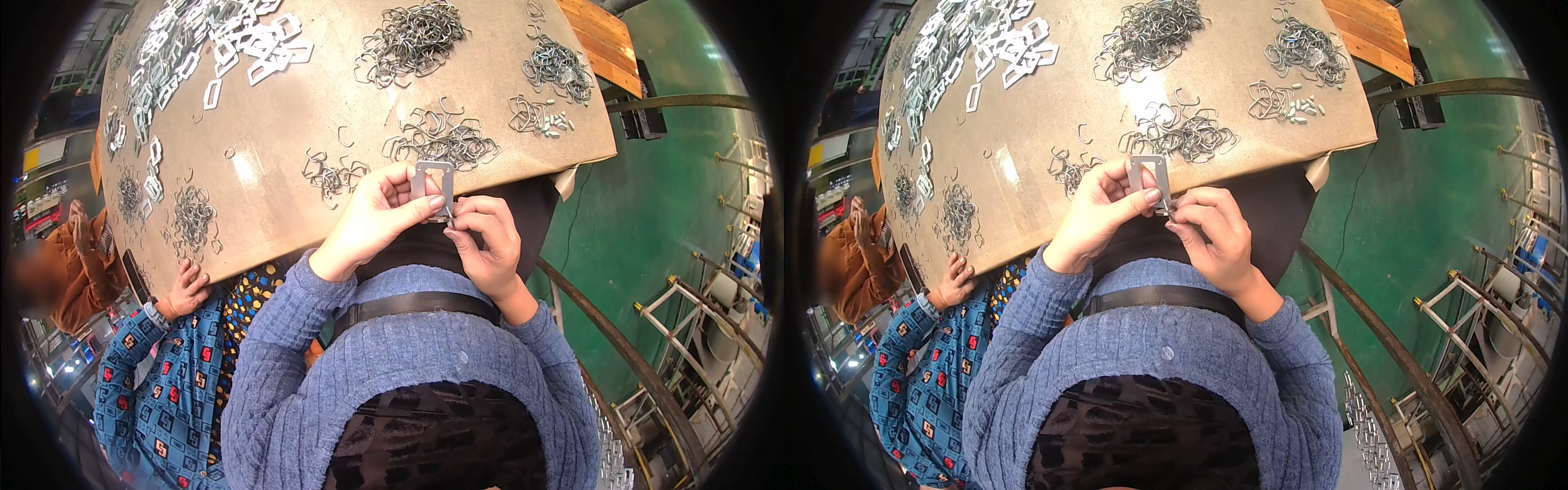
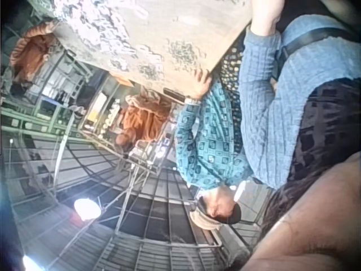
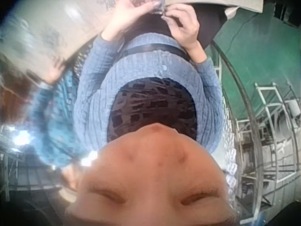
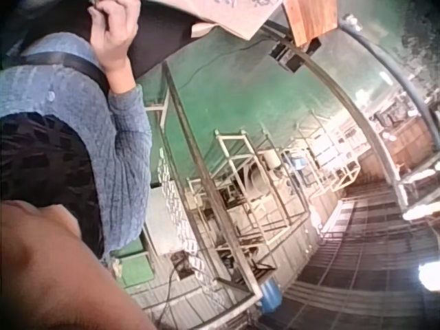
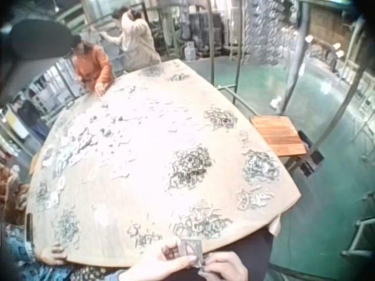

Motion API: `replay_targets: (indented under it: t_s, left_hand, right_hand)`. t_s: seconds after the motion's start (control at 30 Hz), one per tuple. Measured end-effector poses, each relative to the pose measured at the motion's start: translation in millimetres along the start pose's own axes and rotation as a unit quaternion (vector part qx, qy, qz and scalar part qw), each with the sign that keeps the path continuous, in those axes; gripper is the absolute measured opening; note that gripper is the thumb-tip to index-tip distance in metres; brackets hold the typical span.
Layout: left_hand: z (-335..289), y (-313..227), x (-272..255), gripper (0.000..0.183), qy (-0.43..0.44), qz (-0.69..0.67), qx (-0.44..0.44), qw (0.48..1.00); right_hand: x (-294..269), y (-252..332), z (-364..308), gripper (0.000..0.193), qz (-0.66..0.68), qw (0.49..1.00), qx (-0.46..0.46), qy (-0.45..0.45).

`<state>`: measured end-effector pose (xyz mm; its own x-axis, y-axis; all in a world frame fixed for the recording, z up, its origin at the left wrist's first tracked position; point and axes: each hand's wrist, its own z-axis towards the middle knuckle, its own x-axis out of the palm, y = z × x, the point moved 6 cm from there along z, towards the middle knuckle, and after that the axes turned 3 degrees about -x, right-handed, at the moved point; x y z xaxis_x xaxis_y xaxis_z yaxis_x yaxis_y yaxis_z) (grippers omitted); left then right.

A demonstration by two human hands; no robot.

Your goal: The person assembles metal frames by sliding hook-like pieces through them while seated at a table and then hangs the resulting chain of parts onto a vertical metal rack.

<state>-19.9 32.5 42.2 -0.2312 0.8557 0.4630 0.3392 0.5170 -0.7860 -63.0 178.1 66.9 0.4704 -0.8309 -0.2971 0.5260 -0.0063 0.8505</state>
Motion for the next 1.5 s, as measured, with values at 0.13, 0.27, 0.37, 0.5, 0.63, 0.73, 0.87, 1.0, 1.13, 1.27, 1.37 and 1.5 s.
replay_targets:
  t_s: [0.13,0.27,0.37,0.5,0.63,0.73,0.87,1.0,1.13,1.27,1.37,1.5]
  left_hand:
    - [-0.9,1.7,-1.7,0.014,0.001,-0.003,0.008,1.0]
    - [-3.4,2.1,-2.8,0.016,-0.024,0.012,-0.006,1.0]
    - [-4.2,-5.3,-5.3,0.017,-0.04,0.107,0.059,0.992]
    - [-7.5,-14.7,-4.8,0.028,0.006,0.191,0.177,0.965]
    - [-10.9,-21.6,1.0,0.034,-0.022,0.247,0.225,0.942]
    - [-9.5,-19.6,-0.3,0.038,-0.033,0.251,0.258,0.932]
    - [-10.8,-19.2,3.1,0.043,-0.013,0.224,0.267,0.937]
    - [-8.1,-11.8,1.9,0.045,-0.008,0.215,0.265,0.94]
    - [-10.0,-14.7,3.2,0.046,-0.014,0.275,0.291,0.916]
    - [-12.9,-19.5,4.7,0.045,0.016,0.298,0.288,0.91]
    - [-20.1,-34.7,11.5,0.043,0.078,0.34,0.293,0.89]
    - [-29.7,-43.7,28.5,0.037,0.104,0.385,0.309,0.864]
  right_hand:
    - [0.1,-0.2,0.3,0.016,-0.004,1.0,-0.001,0.009]
    - [-2.1,0.1,-0.4,0.017,-0.015,1.0,-0.015,0.006]
    - [-4.1,2.4,-2.6,0.017,-0.005,1.0,-0.026,-0.001]
    - [-4.9,4.6,-1.6,0.018,0.009,1.0,-0.018,-0.001]
    - [-3.4,5.7,-1.8,0.018,0.031,0.999,-0.014,0.007]
    - [-1.7,8.7,-0.7,0.018,0.028,0.999,-0.027,0.021]
    - [0.4,5.0,-3.2,0.017,0.021,0.999,-0.005,0.03]
    - [0.1,4.5,-3.6,0.017,0.016,0.999,-0.014,0.028]
    - [0.8,5.9,-2.6,0.017,0.017,0.999,-0.011,0.03]
    - [0.8,3.8,-4.6,0.017,0.019,0.999,-0.006,0.027]
    - [-0.8,1.7,-4.6,0.017,0.005,1.0,-0.005,0.03]
    - [-0.3,-2.8,-6.6,0.019,-0.041,0.999,-0.01,0.031]
